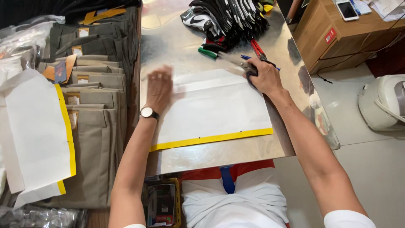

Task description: The person uses scissors to cut open a yellow paper shopping bag, flattens it, and trims the edges and sides into strips. The person repeatedly cuts along the bag's seams and folds, producing multiple narrow paper strips on the table.

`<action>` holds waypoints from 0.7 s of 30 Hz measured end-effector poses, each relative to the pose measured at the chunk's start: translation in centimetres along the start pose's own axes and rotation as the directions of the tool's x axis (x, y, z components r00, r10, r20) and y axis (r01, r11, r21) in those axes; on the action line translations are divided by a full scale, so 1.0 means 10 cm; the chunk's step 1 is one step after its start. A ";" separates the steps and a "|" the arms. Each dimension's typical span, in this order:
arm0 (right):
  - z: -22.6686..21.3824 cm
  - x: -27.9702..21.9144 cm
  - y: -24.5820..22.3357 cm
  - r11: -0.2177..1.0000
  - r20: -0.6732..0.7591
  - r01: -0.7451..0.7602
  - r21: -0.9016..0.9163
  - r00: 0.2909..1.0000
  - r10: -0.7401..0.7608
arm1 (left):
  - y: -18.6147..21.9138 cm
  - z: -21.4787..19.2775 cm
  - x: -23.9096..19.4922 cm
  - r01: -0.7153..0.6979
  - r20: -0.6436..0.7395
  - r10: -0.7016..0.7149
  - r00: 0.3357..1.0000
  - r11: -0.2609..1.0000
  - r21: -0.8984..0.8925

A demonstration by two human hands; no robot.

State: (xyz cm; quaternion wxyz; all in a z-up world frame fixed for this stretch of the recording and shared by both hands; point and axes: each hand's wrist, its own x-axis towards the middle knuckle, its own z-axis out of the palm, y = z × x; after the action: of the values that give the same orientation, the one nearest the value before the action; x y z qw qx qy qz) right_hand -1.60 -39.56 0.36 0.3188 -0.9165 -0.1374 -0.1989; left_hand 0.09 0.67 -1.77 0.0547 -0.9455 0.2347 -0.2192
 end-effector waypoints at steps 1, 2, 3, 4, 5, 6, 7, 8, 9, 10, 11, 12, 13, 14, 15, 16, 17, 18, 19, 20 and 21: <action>0.01 0.00 0.00 0.999 -0.022 -0.013 0.030 1.000 0.014 | 0.06 -0.02 -0.01 -0.128 -0.006 0.130 0.991 0.984 0.124; 0.01 0.03 0.01 0.999 -0.034 -0.052 0.011 0.998 0.053 | 0.10 -0.04 -0.01 -0.067 0.038 0.068 0.997 0.998 -0.018; 0.00 0.06 0.02 0.996 -0.046 -0.092 -0.008 0.995 0.092 | 0.15 -0.05 -0.02 0.001 0.089 0.013 0.996 0.988 -0.157; 0.00 0.03 0.03 0.991 -0.057 -0.136 -0.022 0.989 0.134 | 0.21 -0.06 -0.09 0.075 0.153 -0.032 0.988 0.954 -0.289; -0.02 0.00 0.04 0.987 -0.084 -0.151 0.056 0.984 0.156 | 0.24 -0.07 -0.16 0.084 0.195 -0.028 0.980 0.956 -0.281; -0.06 0.01 0.05 0.978 -0.114 -0.164 0.132 0.977 0.179 | 0.26 -0.08 -0.20 0.089 0.233 -0.024 0.972 0.958 -0.274; -0.10 0.02 0.06 0.963 -0.141 -0.172 0.207 0.969 0.204 | 0.25 -0.08 -0.22 0.094 0.270 -0.019 0.963 0.959 -0.267; -0.13 0.04 0.05 0.927 -0.119 -0.181 0.328 0.966 0.230 | 0.24 -0.08 -0.23 0.097 0.272 -0.013 0.962 0.950 -0.298; -0.16 0.05 0.05 0.877 -0.093 -0.189 0.443 0.963 0.255 | 0.22 -0.08 -0.25 0.099 0.274 -0.006 0.962 0.939 -0.328; -0.18 0.04 0.05 0.812 -0.065 -0.199 0.549 0.958 0.278 | 0.22 -0.06 -0.26 0.100 0.275 0.004 0.961 0.928 -0.360; -0.20 0.01 0.04 0.750 -0.018 -0.307 0.585 0.920 0.391 | 0.22 -0.05 -0.27 0.089 0.290 0.019 0.957 0.930 -0.356; -0.22 0.02 0.04 0.679 0.032 -0.400 0.616 0.874 0.486 | 0.21 -0.04 -0.27 0.082 0.298 0.027 0.954 0.934 -0.347; -0.23 0.02 0.03 0.596 0.087 -0.485 0.640 0.816 0.571 | 0.20 -0.05 -0.28 0.074 0.307 0.035 0.951 0.938 -0.337; -0.24 0.03 0.02 0.590 0.094 -0.467 0.658 0.829 0.552 | 0.17 -0.06 -0.24 0.077 0.303 0.036 0.952 0.932 -0.354; -0.25 0.02 0.03 0.584 0.100 -0.449 0.676 0.841 0.531 | 0.16 -0.08 -0.22 0.080 0.299 0.037 0.954 0.925 -0.371; -0.25 0.01 0.05 0.580 0.106 -0.431 0.691 0.854 0.509 | 0.17 -0.10 -0.23 0.084 0.294 0.037 0.955 0.917 -0.389; -0.22 -0.02 0.06 0.584 0.108 -0.415 0.697 0.867 0.487 | 0.19 -0.13 -0.25 0.097 0.331 0.041 0.943 0.916 -0.388; -0.21 -0.03 0.07 0.590 0.107 -0.395 0.704 0.881 0.461 | 0.21 -0.15 -0.24 0.108 0.364 0.043 0.930 0.916 -0.385; -0.21 0.00 0.11 0.510 0.189 -0.419 0.751 0.877 0.442 | 0.22 -0.19 -0.23 0.121 0.396 0.044 0.917 0.916 -0.382; -0.20 -0.07 0.11 0.417 0.282 -0.461 0.783 0.861 0.423 | 0.26 -0.23 -0.29 0.113 0.420 0.059 0.906 0.921 -0.373; -0.18 -0.19 0.09 0.414 0.287 -0.461 0.785 0.863 0.415 | 0.28 -0.28 -0.33 0.105 0.444 0.073 0.893 0.925 -0.364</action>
State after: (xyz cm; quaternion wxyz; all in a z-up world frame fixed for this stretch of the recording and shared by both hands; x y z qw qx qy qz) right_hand -3.41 -41.67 0.31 0.7515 -0.6594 0.0213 0.0030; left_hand -4.98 -0.27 -1.16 -0.0778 -0.9648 0.2455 0.0541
